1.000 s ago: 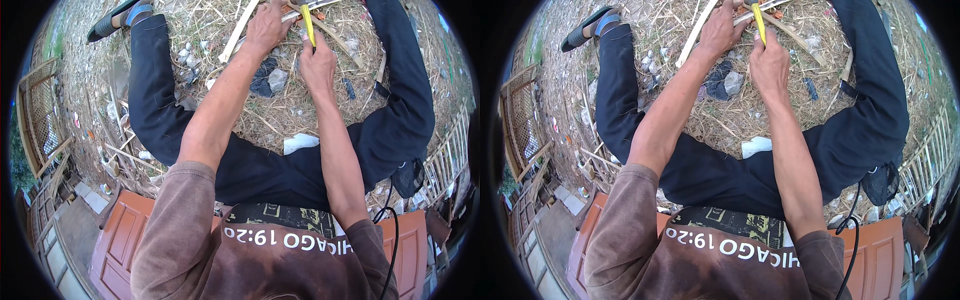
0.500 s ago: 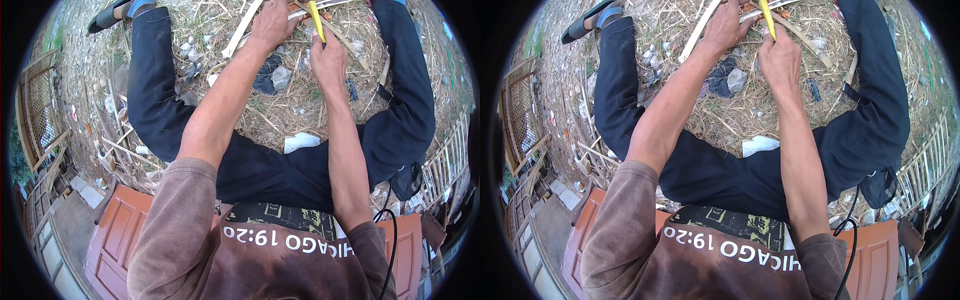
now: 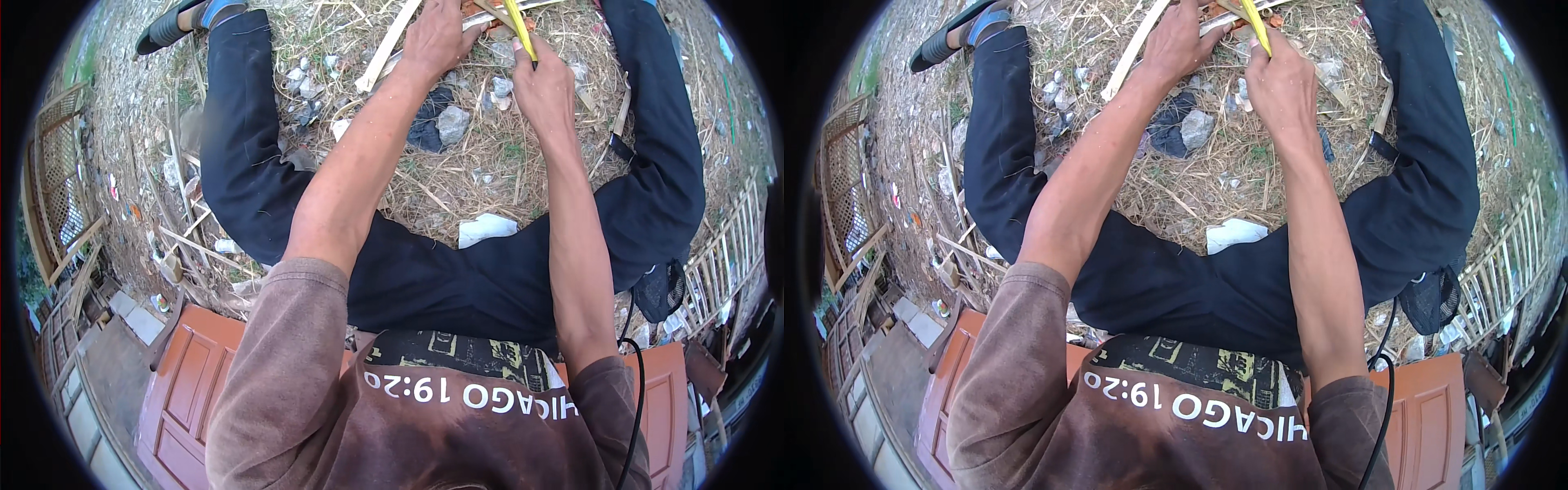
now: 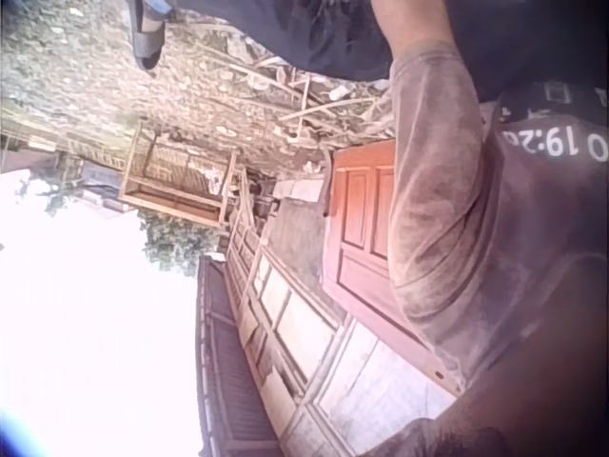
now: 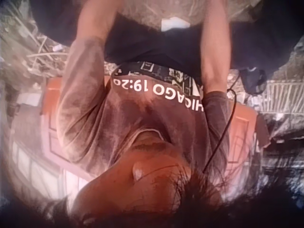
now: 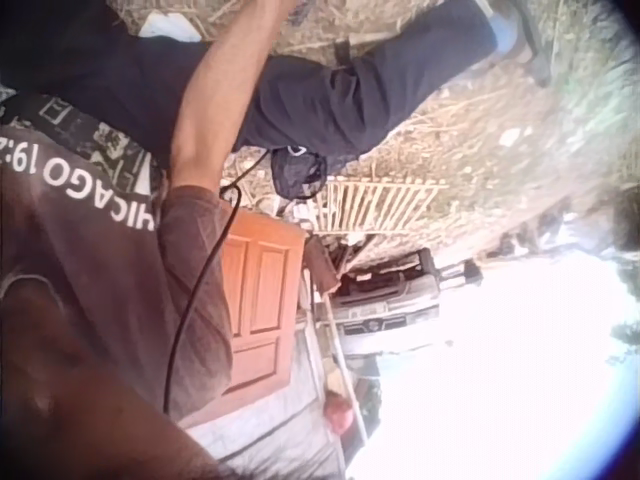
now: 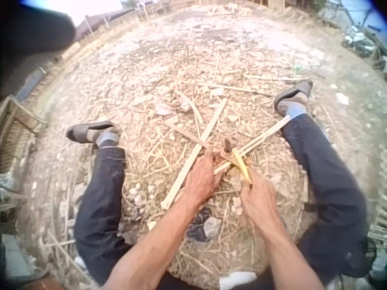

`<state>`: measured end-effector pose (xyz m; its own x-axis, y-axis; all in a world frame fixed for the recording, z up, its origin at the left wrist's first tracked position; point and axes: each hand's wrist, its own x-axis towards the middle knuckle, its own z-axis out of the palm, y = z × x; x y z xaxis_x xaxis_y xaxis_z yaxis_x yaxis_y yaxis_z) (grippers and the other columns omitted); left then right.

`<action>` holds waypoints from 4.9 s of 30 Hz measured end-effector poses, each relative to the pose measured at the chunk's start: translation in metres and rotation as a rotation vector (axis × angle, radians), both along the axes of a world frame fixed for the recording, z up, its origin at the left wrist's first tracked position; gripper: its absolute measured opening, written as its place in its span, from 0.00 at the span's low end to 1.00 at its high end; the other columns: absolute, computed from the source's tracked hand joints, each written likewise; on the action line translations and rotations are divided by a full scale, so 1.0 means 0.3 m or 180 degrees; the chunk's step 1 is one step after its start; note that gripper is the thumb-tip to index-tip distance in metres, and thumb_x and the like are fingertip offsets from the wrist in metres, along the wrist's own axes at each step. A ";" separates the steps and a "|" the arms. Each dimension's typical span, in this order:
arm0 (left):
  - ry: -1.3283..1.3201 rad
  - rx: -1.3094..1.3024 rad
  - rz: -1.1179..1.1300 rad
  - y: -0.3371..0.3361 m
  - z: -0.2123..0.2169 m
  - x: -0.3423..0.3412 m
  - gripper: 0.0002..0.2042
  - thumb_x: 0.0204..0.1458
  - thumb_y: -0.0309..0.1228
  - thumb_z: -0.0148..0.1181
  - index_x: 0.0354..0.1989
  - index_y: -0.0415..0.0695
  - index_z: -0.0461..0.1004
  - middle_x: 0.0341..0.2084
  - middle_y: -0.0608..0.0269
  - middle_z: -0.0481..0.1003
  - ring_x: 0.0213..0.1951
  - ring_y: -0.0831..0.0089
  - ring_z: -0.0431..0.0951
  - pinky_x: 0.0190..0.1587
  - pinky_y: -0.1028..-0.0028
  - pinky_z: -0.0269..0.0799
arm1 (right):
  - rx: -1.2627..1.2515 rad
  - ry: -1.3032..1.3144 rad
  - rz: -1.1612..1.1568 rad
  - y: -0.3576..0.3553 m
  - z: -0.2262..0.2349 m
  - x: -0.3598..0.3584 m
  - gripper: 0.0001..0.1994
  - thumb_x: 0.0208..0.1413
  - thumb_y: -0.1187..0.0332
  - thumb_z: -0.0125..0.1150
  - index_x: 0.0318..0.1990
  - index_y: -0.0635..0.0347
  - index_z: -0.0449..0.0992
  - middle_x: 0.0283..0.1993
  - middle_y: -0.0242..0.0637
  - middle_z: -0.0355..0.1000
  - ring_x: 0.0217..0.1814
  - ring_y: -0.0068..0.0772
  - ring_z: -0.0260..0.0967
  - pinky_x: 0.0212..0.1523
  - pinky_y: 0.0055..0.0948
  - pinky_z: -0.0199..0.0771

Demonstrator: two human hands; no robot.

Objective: The person assembles a frame from bamboo strips, hammering nails through the junctions by hand while sitting on the ground outdoors.

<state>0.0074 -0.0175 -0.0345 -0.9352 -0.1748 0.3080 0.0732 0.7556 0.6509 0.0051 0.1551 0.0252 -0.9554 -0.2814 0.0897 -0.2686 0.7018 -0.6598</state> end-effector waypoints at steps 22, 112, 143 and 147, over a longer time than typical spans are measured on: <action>-0.0150 -0.0087 -0.0106 -0.028 0.066 0.048 0.33 0.56 0.39 0.63 0.67 0.39 0.58 0.61 0.42 0.66 0.59 0.44 0.68 0.60 0.55 0.67 | 0.0363 -0.0416 0.0297 0.068 0.020 -0.074 0.17 0.68 0.61 0.48 0.56 0.64 0.67 0.29 0.61 0.74 0.35 0.66 0.74 0.35 0.57 0.68; -0.1499 -0.0315 0.0003 -0.032 0.031 -0.077 0.31 0.65 0.50 0.47 0.71 0.46 0.56 0.39 0.36 0.78 0.47 0.44 0.78 0.51 0.52 0.71 | 0.0795 0.0044 0.0608 0.110 0.030 -0.162 0.15 0.68 0.62 0.51 0.57 0.56 0.73 0.24 0.53 0.74 0.27 0.57 0.74 0.30 0.46 0.71; -0.2181 -0.0147 0.0120 -0.131 0.202 -0.020 0.22 0.55 0.58 0.59 0.42 0.52 0.82 0.33 0.46 0.81 0.41 0.49 0.80 0.44 0.52 0.73 | -0.0534 -0.1059 -0.0223 0.199 0.047 -0.200 0.23 0.61 0.60 0.58 0.59 0.68 0.71 0.45 0.56 0.76 0.50 0.51 0.75 0.52 0.41 0.70; -0.2286 -0.0369 0.0184 -0.129 0.223 -0.013 0.22 0.55 0.58 0.58 0.49 0.56 0.81 0.33 0.47 0.81 0.41 0.48 0.81 0.44 0.52 0.73 | -0.0399 -0.0811 0.0011 0.188 0.078 -0.191 0.22 0.61 0.60 0.57 0.58 0.65 0.71 0.45 0.58 0.75 0.50 0.56 0.74 0.51 0.43 0.70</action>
<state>0.0035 -0.0562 0.0324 -0.9039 -0.2334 -0.3586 -0.3839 0.8123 0.4391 -0.0522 0.2116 0.0485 -0.9506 -0.2866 -0.1190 -0.0852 0.6098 -0.7879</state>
